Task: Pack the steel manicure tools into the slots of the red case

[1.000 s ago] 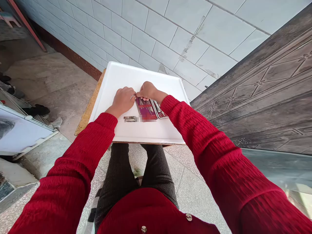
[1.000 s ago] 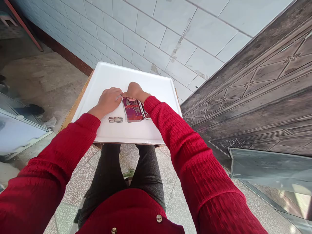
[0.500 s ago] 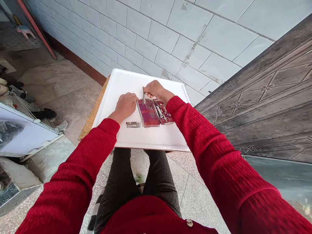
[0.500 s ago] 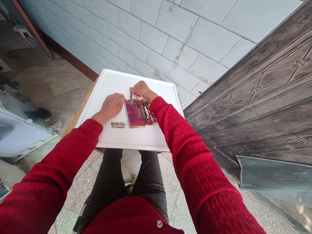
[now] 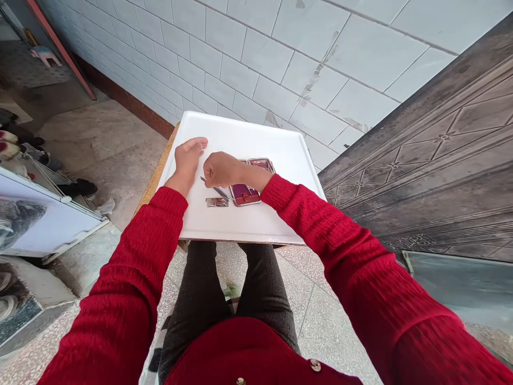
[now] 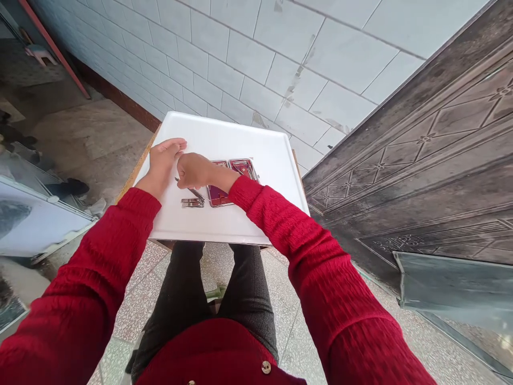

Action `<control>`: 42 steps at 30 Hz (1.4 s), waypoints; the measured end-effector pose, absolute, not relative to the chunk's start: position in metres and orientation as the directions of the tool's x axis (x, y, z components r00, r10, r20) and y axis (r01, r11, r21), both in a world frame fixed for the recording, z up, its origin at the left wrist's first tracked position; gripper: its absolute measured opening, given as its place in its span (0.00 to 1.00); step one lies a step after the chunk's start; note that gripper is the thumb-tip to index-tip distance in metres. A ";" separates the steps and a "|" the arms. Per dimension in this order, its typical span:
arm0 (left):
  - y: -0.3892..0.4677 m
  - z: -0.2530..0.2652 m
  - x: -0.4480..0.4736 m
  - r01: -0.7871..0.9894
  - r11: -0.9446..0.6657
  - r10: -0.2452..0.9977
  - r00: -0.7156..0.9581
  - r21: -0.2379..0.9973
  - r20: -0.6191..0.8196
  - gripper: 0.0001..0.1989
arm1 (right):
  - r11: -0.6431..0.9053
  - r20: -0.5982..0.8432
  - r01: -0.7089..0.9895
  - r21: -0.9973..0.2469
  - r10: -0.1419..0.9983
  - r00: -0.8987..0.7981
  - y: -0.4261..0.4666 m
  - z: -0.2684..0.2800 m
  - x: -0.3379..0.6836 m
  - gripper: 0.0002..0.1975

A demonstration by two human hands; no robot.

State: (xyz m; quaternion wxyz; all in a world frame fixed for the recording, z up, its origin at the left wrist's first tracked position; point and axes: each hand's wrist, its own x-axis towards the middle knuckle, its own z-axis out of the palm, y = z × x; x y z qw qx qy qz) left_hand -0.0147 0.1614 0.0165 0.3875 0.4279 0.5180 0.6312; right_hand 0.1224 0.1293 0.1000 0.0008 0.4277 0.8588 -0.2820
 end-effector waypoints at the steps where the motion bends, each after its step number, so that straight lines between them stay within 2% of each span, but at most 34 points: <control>1: 0.160 0.018 -0.015 -0.073 -0.163 0.933 -0.335 0.984 0.129 0.10 | 0.489 -0.234 0.743 -0.457 0.740 -0.631 0.133 0.097 0.118 0.09; 3: 0.159 0.019 -0.016 -0.104 -0.160 0.935 -0.335 0.982 0.117 0.08 | 0.517 -0.229 0.746 -0.419 0.735 -0.638 0.139 0.092 0.111 0.10; 7: 0.160 0.020 -0.015 -0.135 -0.160 0.942 -0.317 0.978 0.110 0.08 | 0.543 -0.233 0.727 -0.421 0.710 -0.665 0.145 0.090 0.106 0.14; 10: 0.161 0.018 -0.013 -0.100 -0.153 0.949 -0.292 0.983 0.118 0.09 | 0.477 -0.194 0.772 -0.420 0.784 -0.590 0.147 0.094 0.122 0.17; 12: 0.162 0.016 -0.011 0.013 -0.152 0.949 -0.277 0.988 0.149 0.10 | 0.392 -0.166 0.817 -0.423 0.853 -0.495 0.150 0.096 0.141 0.16; 14: 0.161 0.014 -0.010 0.209 -0.169 0.946 -0.238 0.963 0.218 0.09 | 0.272 -0.185 0.877 -0.395 0.912 -0.366 0.153 0.096 0.161 0.16; 17: 0.157 0.012 -0.007 0.492 -0.242 0.943 -0.083 0.836 0.322 0.09 | 0.157 -0.248 0.910 -0.384 0.932 -0.266 0.154 0.091 0.181 0.16; 21: 0.153 0.010 -0.004 0.666 -0.318 0.928 0.076 0.675 0.364 0.11 | 0.128 -0.228 0.900 -0.417 0.943 -0.240 0.148 0.087 0.178 0.18; 24: 0.152 0.010 -0.004 0.720 -0.312 0.931 0.102 0.620 0.351 0.13 | 0.145 -0.225 0.910 -0.389 0.943 -0.247 0.146 0.089 0.164 0.17; 29: 0.152 0.010 -0.004 0.787 -0.301 0.938 0.140 0.538 0.318 0.14 | 0.126 -0.319 0.939 -0.319 0.919 -0.232 0.157 0.087 0.150 0.06; 32: 0.152 0.010 -0.004 0.802 -0.314 0.933 0.161 0.508 0.323 0.13 | 0.103 -0.370 0.945 -0.310 0.903 -0.219 0.165 0.084 0.148 0.06; 38: 0.152 0.009 -0.004 0.808 -0.319 0.927 0.157 0.495 0.340 0.13 | 0.165 -0.357 0.976 -0.142 0.911 -0.206 0.169 0.093 0.135 0.08; 42: 0.153 0.007 -0.003 0.816 -0.326 0.925 0.171 0.477 0.339 0.14 | 0.052 -0.424 0.982 -0.182 0.897 -0.126 0.167 0.099 0.126 0.08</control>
